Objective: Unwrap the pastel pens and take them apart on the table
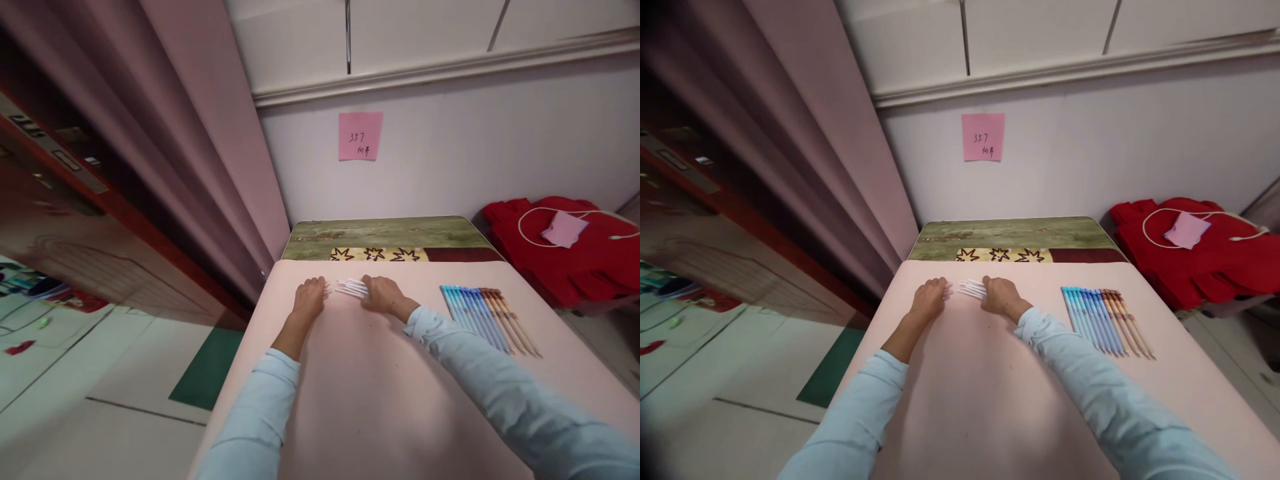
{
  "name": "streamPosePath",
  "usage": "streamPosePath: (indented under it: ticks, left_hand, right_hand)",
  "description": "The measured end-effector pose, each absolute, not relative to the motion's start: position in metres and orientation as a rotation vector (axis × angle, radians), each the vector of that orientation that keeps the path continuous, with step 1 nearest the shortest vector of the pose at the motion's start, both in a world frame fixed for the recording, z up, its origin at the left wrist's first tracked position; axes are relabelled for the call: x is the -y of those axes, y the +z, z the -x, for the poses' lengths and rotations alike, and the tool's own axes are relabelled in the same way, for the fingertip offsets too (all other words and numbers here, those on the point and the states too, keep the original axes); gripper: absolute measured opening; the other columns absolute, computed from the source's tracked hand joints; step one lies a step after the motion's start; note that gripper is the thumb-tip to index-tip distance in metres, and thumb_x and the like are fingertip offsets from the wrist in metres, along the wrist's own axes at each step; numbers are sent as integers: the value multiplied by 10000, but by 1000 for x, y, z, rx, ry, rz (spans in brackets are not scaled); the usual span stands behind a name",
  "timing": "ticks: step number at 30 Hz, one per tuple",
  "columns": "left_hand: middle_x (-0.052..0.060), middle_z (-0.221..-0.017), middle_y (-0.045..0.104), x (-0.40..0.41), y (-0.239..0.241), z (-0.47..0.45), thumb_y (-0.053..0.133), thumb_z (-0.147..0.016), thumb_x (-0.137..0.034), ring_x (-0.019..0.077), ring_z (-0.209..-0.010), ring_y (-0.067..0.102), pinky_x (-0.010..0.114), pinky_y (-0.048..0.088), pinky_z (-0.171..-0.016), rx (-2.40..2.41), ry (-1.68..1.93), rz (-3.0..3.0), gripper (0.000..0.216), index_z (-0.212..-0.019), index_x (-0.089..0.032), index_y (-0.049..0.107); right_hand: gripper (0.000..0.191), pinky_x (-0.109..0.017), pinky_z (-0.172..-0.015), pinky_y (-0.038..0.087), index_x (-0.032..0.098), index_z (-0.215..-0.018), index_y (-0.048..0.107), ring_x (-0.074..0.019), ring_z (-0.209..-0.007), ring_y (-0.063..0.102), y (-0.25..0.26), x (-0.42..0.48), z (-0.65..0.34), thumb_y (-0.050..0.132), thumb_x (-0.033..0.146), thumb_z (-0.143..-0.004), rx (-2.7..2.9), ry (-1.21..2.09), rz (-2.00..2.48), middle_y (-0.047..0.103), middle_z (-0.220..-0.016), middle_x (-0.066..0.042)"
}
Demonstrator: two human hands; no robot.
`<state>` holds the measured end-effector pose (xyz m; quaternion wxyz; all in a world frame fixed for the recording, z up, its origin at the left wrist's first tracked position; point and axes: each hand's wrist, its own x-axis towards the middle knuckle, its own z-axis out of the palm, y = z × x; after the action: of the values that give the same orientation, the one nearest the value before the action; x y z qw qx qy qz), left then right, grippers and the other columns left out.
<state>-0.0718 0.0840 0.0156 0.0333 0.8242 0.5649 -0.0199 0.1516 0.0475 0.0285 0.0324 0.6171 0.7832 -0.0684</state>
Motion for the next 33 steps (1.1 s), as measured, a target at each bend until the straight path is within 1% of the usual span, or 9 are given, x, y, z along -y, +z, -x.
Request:
streamPosePath:
  ticks: [4,8,13,15,17,20,24,29,33]
  left_hand:
    - [147,-1164,591,-90,14,64,473,-882,-192,268,-1103,537,390,411,-897,-1788,-6,-2476,228,-1109,-182,489]
    - [125,-1175,591,-97,15,60,526,-884,-311,252,-1109,531,365,406,-901,-1748,12,-2473,240,-1089,-190,496]
    - [110,-1161,593,-98,11,61,644,-789,-516,270,-1123,518,371,405,-911,-1629,87,-2523,443,-1067,-192,524]
    - [114,-1201,583,-96,7,63,656,-766,-557,273,-1156,506,379,393,-943,-1616,123,-2518,535,-1136,-195,518]
    - [126,-1276,557,-92,3,66,625,-786,-582,269,-1212,485,387,366,-994,-1619,184,-2500,616,-1246,-197,481]
    - [135,-1366,522,-90,-6,72,490,-900,-523,245,-1281,454,393,311,-1071,-1615,334,-2449,573,-1361,-191,416]
    - [118,-1435,486,-92,-15,80,330,-982,-400,212,-1339,418,390,277,-1124,-1626,554,-2308,469,-1396,-195,407]
    - [110,-1397,525,-97,-20,87,299,-988,-370,207,-1317,450,394,312,-1119,-1601,700,-2190,438,-1343,-187,478]
    - [93,-1299,604,-102,-19,89,289,-986,-359,206,-1234,517,383,353,-1087,-1594,800,-2130,408,-1243,-190,558]
  right_hand:
    - [396,-320,-740,463,167,-1162,542,-264,-937,673,31,-52,-143,567,266,-779,-2481,-200,-1816,695,-1065,-144]
    - [393,-316,-754,458,183,-1153,558,-260,-943,668,34,-46,-151,587,256,-768,-2561,-201,-1665,696,-1065,-129]
    - [397,-309,-718,455,189,-1131,563,-259,-900,666,32,-35,-165,602,266,-744,-2668,-169,-1491,697,-1037,-104]
    - [384,-307,-718,451,188,-1120,561,-253,-896,661,30,-34,-166,601,263,-746,-2690,-155,-1481,693,-1027,-98]
    - [376,-306,-726,447,186,-1119,556,-249,-906,654,30,-36,-163,599,258,-752,-2711,-142,-1471,688,-1033,-99]
    - [372,-308,-744,444,186,-1122,549,-247,-932,646,30,-41,-156,602,251,-760,-2724,-147,-1443,680,-1058,-108]
    - [364,-309,-754,439,187,-1121,550,-248,-936,646,31,-50,-148,606,255,-767,-2729,-163,-1405,681,-1060,-109]
    - [358,-304,-742,430,192,-1110,561,-245,-914,653,33,-53,-149,599,250,-759,-2734,-182,-1364,690,-1038,-98]
    - [372,-298,-750,425,207,-1112,572,-239,-918,654,35,-50,-154,606,247,-744,-2758,-217,-1309,694,-1028,-84]
